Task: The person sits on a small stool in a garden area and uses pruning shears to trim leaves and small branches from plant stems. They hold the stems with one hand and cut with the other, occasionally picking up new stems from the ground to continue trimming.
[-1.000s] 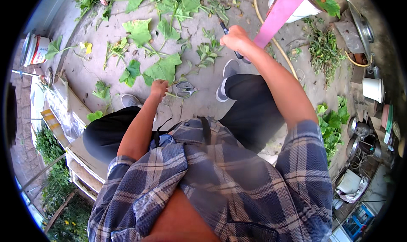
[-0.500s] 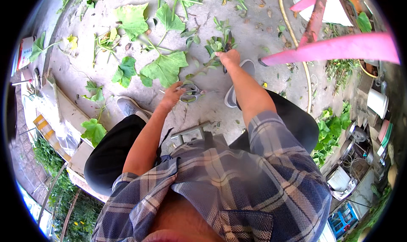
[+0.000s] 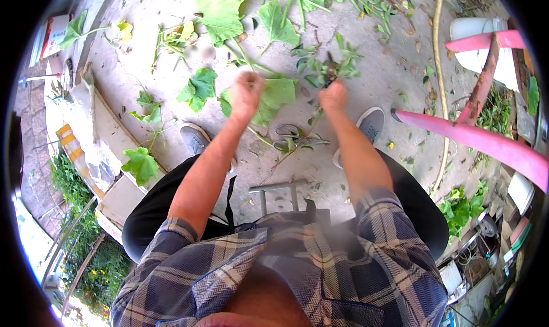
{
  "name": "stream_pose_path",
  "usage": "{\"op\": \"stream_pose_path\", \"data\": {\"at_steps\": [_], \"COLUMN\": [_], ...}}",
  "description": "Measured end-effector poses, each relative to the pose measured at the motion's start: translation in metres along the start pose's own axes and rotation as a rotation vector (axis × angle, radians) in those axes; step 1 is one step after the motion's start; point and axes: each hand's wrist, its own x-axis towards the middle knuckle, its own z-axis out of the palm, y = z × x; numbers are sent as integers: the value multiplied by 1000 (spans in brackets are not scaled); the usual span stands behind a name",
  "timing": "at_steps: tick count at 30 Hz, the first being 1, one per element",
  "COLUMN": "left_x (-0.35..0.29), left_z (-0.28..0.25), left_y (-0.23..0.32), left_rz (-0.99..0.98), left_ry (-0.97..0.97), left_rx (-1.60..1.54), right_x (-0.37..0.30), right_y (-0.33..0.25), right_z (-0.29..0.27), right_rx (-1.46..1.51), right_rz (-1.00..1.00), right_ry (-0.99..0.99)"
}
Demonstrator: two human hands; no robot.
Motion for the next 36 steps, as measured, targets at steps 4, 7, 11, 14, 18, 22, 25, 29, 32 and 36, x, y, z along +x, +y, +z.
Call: {"op": "stream_pose_path", "data": {"at_steps": [4,7,11,14,18,22,25,29,32,36], "left_x": [65,92,92,70,56,62,66,53,-3,-79], "left_z": [-40,-54,-83,-124,-194,-267,-335,-399,-397,-385], "left_y": [-44,-90,-156,-156,-162,-165,-128,-198,-148,-193], "left_rz": [-352,-535,-471,-529,-577,-412,-328,79,102,-393], "left_ry": [233,325,330,218,-365,-544,-419,-268,-270,-22], "left_rx": [86,144,231,473,777,937,900,908,1175,727], "right_x": [25,41,57,48,9,-36,-72,-115,-155,-191], "right_y": [8,6,-7,-14,-11,1,-1,-22,-17,17], "right_z": [-23,-53,-100,-142,-211,-277,-324,-396,-450,-524], "right_rx": [139,183,43,-95,-220,-211,-143,-115,-55,-207], "right_rz": [-154,-270,-532,-780,-927,-977,-1011,-1248,-1210,-1188], "right_ry": [7,-55,-100,-154,-282,-146,74,516,647,918]}}
